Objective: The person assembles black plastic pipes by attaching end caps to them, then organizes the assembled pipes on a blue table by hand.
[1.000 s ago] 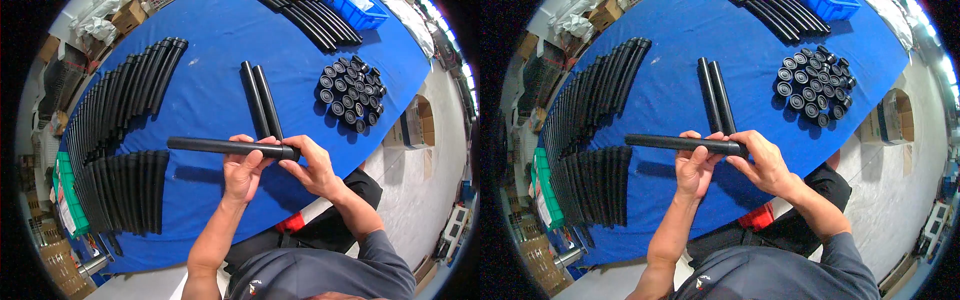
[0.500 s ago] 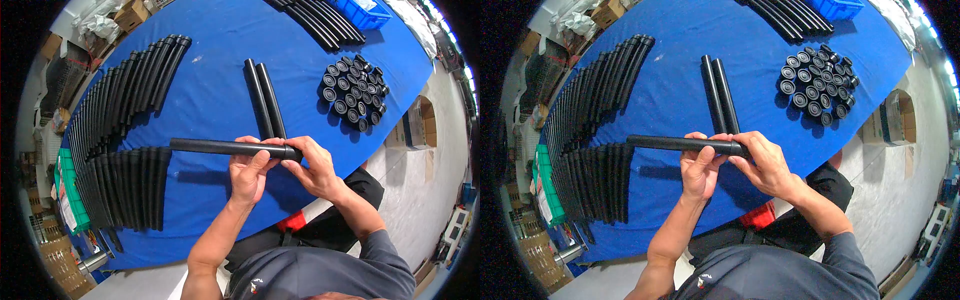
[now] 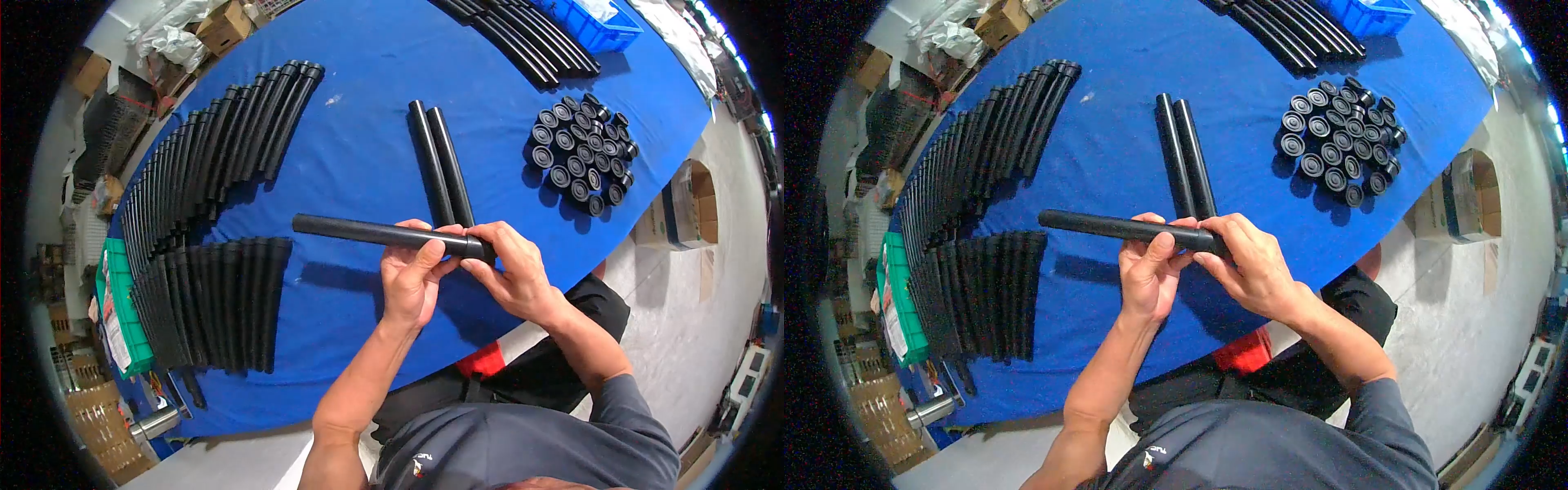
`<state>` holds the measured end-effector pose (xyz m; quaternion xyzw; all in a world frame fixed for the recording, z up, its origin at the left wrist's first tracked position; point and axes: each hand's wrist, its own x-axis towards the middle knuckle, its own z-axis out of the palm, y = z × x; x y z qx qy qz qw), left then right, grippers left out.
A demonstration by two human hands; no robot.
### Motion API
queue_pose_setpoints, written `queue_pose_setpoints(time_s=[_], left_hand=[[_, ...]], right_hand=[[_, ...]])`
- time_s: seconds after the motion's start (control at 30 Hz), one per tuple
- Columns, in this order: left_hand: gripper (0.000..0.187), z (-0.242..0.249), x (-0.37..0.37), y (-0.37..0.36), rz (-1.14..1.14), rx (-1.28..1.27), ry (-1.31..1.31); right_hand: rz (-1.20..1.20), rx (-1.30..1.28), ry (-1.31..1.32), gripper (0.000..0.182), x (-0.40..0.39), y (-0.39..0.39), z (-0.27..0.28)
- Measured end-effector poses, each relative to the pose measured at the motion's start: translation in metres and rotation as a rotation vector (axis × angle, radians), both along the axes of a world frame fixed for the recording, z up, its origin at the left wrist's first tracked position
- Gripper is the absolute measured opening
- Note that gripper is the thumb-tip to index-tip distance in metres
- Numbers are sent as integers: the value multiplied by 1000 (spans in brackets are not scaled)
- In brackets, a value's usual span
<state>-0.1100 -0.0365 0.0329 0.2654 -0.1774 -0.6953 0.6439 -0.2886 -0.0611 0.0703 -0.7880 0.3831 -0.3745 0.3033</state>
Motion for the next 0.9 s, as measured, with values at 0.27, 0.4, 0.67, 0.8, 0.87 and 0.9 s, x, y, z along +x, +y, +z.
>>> queue_pose_setpoints(time_s=[0.27, 0.4, 0.67, 0.8, 0.87, 0.9], left_hand=[[31, 9, 2, -2, 7, -39, -103], [35, 21, 22, -11, 143, -45, -128], [24, 6, 31, -11, 97, -106, -78], [24, 6, 30, -8, 84, -96, -82], [26, 8, 27, -6, 112, -103, -129], [29, 9, 26, -3, 133, -90, -136]], right_hand=[[-9, 99, -44, 38, -4, 3, 2], [-44, 106, -97, 39, -9, -3, 0], [-3, 265, -52, 33, -10, -4, 10], [26, 272, -73, 32, -11, -3, 8], [34, 206, -54, 34, -13, -3, 5], [25, 139, -51, 34, -14, -3, -3]])
